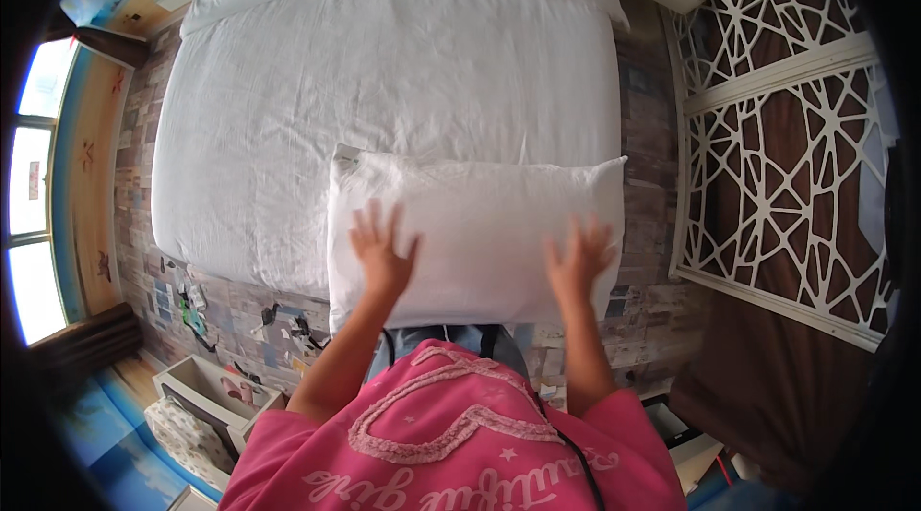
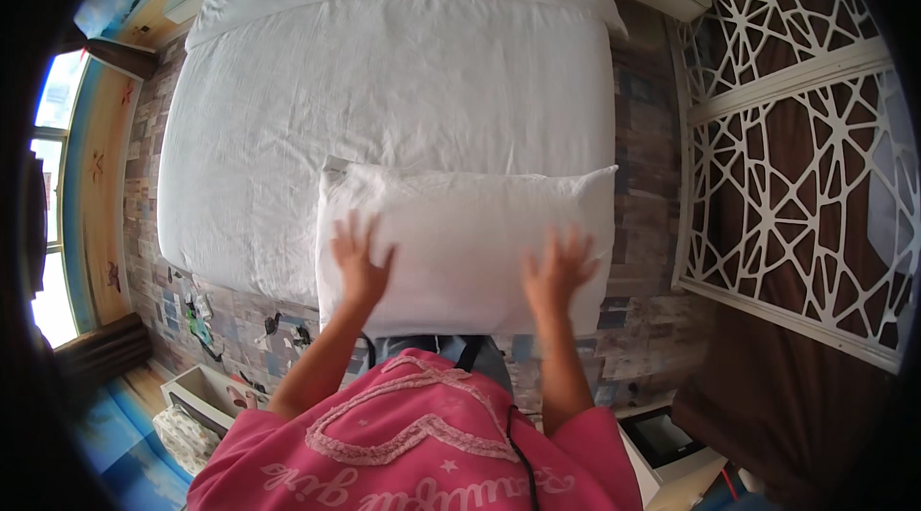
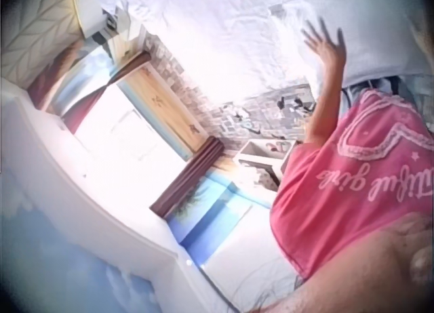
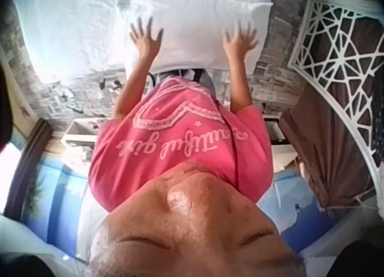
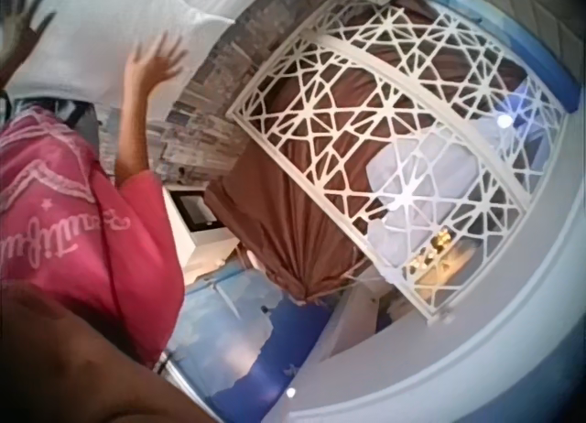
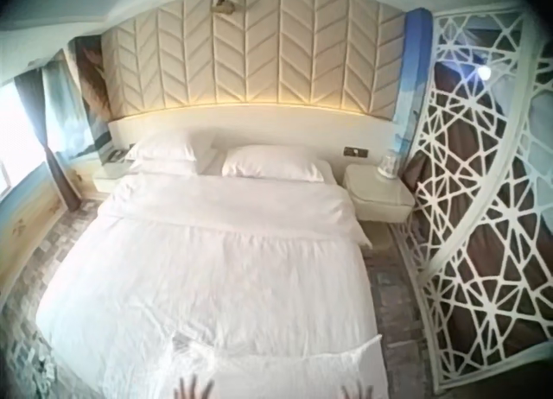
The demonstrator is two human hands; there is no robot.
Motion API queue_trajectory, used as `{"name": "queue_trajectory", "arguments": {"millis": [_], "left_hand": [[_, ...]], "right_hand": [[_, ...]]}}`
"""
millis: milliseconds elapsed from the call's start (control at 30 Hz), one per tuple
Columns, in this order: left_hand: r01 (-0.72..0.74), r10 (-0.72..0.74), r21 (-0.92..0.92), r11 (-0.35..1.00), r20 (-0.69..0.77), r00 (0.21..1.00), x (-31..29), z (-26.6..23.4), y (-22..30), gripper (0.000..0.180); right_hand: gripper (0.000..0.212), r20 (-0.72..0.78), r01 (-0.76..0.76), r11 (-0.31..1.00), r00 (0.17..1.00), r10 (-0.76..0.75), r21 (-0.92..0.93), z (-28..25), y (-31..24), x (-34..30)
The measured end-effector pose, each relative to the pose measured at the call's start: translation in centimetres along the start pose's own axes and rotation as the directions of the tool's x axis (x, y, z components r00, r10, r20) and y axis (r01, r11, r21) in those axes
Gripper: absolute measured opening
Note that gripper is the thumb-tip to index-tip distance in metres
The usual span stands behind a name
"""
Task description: The person inserts a pillow into a pillowcase and places it on the bed. They repeat this process with a second pillow, smoothing the cases and arranging both pillows at the head of the bed.
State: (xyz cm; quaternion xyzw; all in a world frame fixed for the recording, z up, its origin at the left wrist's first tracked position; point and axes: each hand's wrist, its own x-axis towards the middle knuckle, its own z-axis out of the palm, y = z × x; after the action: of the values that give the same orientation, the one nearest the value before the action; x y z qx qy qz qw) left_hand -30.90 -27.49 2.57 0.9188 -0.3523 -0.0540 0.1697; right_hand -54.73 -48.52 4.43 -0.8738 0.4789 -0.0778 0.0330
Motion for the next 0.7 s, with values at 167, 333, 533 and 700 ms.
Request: {"name": "queue_trajectory", "arguments": {"millis": [167, 333, 533, 700], "left_hand": [[-0.033, 0.014, 0.059, 0.998, 0.299, 0.954, -1.7, 4.6, 3.6, 0.080], [-0.052, 0.002, 0.128, 0.990, 0.366, 0.931, -3.0, 10.2, 2.1, 0.084], [-0.039, -0.052, 0.233, 0.972, 0.374, 0.926, 0.1, 14.6, 2.1, 0.081], [0.005, -0.084, 0.210, 0.978, 0.365, 0.927, 4.7, 16.4, 2.9, 0.081]], "right_hand": [[0.078, 0.188, 0.034, 0.999, 0.981, -0.036, 0.013, 6.6, -4.3, -1.6], [0.081, 0.300, 0.000, 0.998, 0.954, 0.017, -0.058, 11.9, -3.3, -3.6], [0.081, 0.237, 0.035, 0.999, 0.971, -0.026, -0.035, 17.3, -3.0, -0.5], [0.082, 0.164, 0.055, 0.999, 0.985, -0.054, -0.002, 20.5, -3.1, 3.9]]}}
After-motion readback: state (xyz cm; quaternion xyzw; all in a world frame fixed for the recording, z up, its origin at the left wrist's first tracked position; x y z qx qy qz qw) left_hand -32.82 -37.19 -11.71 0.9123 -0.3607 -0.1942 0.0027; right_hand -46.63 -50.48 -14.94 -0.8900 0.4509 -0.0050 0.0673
